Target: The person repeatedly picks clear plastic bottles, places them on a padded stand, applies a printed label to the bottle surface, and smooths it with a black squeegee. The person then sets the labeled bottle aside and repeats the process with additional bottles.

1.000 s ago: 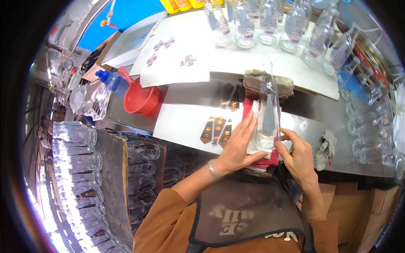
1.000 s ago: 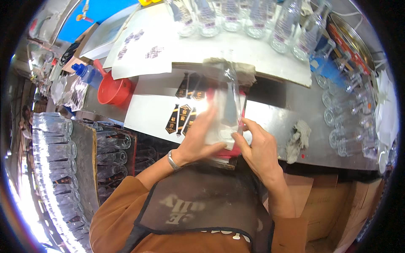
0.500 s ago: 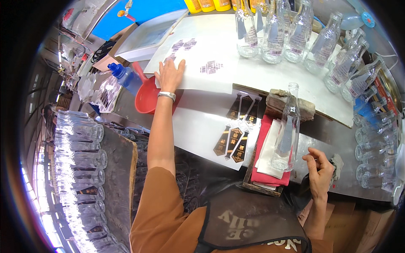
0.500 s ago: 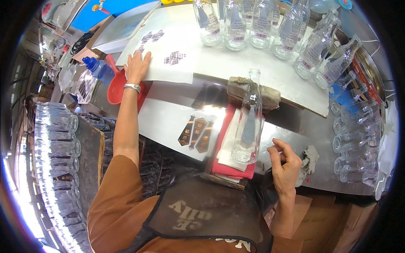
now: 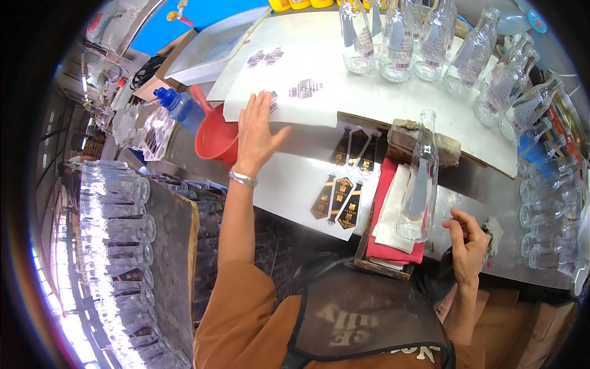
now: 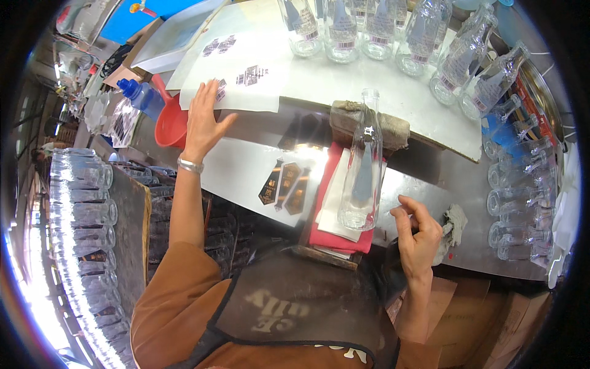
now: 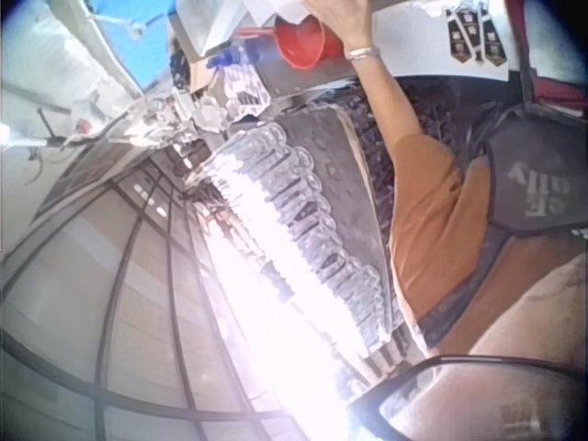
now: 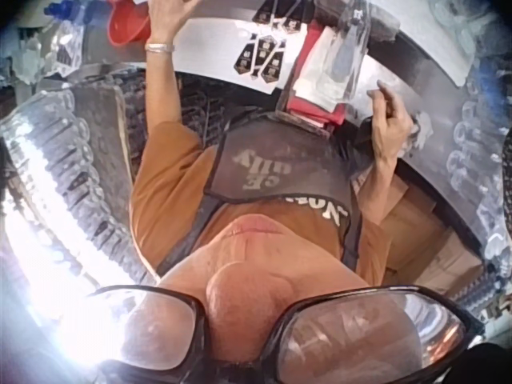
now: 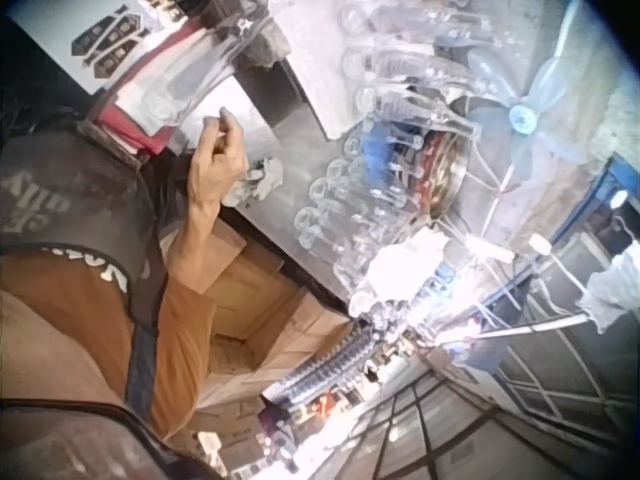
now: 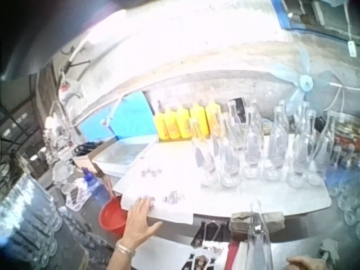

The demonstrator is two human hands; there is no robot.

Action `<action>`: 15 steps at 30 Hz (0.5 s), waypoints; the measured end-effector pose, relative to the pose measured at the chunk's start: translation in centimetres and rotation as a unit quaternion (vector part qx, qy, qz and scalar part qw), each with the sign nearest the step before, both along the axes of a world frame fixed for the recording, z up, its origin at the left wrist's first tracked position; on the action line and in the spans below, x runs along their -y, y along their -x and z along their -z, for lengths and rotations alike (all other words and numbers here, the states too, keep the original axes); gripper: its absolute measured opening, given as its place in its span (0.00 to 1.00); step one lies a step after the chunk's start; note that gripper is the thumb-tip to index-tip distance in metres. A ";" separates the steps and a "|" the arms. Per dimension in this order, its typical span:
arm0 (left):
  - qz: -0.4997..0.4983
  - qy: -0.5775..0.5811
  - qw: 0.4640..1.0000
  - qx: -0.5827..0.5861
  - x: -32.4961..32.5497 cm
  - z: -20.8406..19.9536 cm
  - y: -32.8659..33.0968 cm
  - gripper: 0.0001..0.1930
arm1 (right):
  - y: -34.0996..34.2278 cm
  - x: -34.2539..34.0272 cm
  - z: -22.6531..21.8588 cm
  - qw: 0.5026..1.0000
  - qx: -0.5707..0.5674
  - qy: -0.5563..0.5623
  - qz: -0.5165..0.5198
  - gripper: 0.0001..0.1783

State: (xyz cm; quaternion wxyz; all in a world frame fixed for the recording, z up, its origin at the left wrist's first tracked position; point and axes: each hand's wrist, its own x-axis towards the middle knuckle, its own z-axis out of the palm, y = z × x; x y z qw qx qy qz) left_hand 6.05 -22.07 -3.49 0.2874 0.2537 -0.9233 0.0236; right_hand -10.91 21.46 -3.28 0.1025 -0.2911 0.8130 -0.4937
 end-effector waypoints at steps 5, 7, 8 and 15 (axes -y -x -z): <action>0.029 -0.005 0.998 -0.049 3.2 2.2 -1.0 0.18 | -1.2 0.0 -2.1 0.991 0.030 -0.066 -0.115 0.34; 0.001 -0.032 0.997 -0.064 1.9 2.4 -1.4 0.14 | -1.7 0.4 -0.8 0.987 -0.061 -0.066 -0.133 0.40; -0.019 -0.121 0.987 -0.100 0.3 2.0 -1.5 0.12 | -2.0 0.6 -0.1 0.983 -0.105 -0.064 -0.134 0.42; 0.207 -0.529 0.785 -0.247 -13.9 -0.8 2.7 0.19 | -3.3 1.6 1.2 0.982 -0.136 -0.092 -0.095 0.41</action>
